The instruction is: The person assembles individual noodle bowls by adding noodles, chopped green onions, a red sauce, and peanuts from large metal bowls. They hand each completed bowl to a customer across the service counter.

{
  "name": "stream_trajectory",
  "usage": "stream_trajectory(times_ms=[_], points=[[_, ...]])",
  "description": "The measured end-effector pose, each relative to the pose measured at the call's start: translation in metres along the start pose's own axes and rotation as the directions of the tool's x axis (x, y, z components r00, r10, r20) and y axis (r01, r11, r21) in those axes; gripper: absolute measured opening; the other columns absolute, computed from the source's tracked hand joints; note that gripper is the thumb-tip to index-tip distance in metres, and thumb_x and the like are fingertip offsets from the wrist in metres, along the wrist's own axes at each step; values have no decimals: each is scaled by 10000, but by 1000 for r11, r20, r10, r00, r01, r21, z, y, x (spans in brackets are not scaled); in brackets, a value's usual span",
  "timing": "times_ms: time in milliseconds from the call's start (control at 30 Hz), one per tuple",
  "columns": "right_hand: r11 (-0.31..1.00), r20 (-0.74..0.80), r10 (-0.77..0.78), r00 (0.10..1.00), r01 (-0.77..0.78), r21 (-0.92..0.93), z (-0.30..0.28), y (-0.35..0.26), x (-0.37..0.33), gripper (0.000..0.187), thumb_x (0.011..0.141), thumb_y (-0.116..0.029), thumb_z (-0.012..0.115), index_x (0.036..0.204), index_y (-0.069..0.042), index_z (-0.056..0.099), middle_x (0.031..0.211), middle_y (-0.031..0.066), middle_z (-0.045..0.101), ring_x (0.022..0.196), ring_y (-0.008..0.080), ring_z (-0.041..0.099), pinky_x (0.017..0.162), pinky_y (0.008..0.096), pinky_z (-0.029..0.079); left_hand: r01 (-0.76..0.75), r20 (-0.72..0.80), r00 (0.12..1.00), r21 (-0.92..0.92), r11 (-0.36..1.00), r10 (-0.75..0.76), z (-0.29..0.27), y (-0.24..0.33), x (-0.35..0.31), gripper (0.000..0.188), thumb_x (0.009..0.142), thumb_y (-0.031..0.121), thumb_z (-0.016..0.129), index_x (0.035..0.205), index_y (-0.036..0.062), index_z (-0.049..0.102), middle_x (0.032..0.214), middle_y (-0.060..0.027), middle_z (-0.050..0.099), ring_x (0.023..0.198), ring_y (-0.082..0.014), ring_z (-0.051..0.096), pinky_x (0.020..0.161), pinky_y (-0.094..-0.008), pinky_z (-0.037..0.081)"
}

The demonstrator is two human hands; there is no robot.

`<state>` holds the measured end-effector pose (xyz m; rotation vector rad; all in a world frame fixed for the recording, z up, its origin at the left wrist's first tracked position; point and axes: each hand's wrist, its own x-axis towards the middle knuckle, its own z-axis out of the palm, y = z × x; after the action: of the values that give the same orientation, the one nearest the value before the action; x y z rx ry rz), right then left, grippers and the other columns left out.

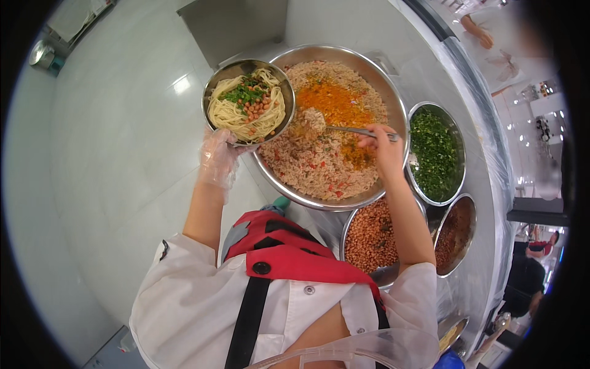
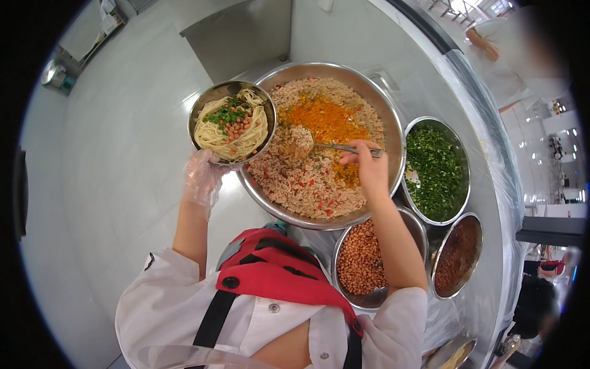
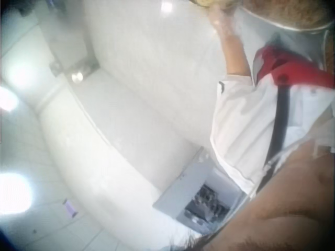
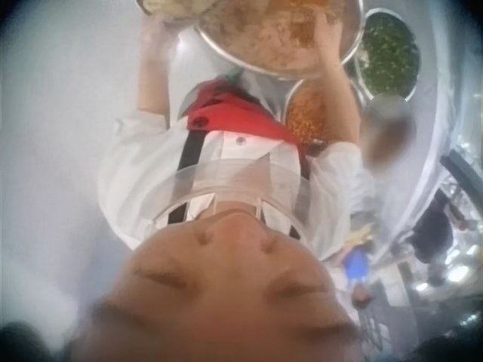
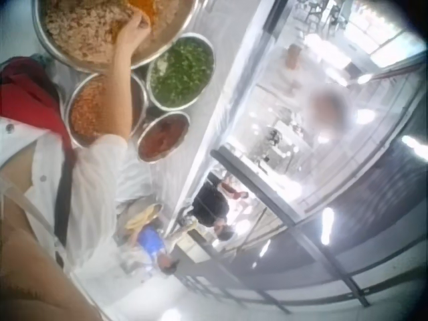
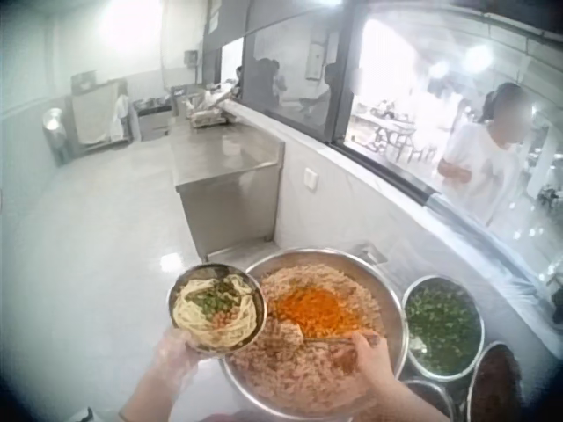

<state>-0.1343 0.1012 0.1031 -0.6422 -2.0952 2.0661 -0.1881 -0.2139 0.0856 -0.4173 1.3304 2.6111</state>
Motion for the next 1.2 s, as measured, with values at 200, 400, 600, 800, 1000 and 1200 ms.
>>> stream_trajectory(times_ms=[200,400,600,800,1000,1200], points=[[981,-108,-190,976,186,-48,-42,-72,-44,220,914,-172,486,941,22,585,759,112,647,625,122,622,572,221,389,68,77,994,118,991,-77,53,-32,3,681,666,-11,402,1321,101,253,1091,-120,520,853,-254,609,580,-369,583],[-50,532,-763,367,788,-614,-54,-44,-95,300,728,-35,582,1025,1,569,971,164,564,698,244,563,649,309,460,349,354,860,113,930,-366,119,-83,-2,702,644,-12,410,1325,77,264,1161,-153,510,907,-302,608,630,-400,581],[-148,451,-788,418,582,-800,-113,-45,-131,325,665,-61,591,989,-29,594,1008,200,556,676,243,530,632,305,431,371,439,779,254,893,-448,195,-121,-3,579,648,-8,384,1221,-90,375,1133,-235,534,918,-359,602,632,-413,593],[510,-273,-746,608,257,-821,-227,-2,-105,103,807,-12,564,908,-16,580,870,123,595,780,283,574,690,364,446,271,516,709,430,861,-480,303,-129,8,557,692,-9,365,1238,-109,324,1154,-276,488,974,-363,584,710,-416,598],[-164,174,-643,746,88,-983,-321,74,-28,246,674,-33,583,916,-71,555,792,61,524,737,221,536,682,347,406,261,635,603,414,872,-483,401,-135,53,470,771,-14,342,1228,-117,304,1130,-271,501,849,-356,626,633,-379,617],[-301,187,-386,904,68,-951,-323,130,19,117,709,-73,544,822,-69,575,761,62,556,774,197,572,751,321,404,311,645,590,372,874,-485,457,-143,93,566,782,-4,331,1312,-40,134,1257,-330,329,1081,-521,451,836,-629,476]])
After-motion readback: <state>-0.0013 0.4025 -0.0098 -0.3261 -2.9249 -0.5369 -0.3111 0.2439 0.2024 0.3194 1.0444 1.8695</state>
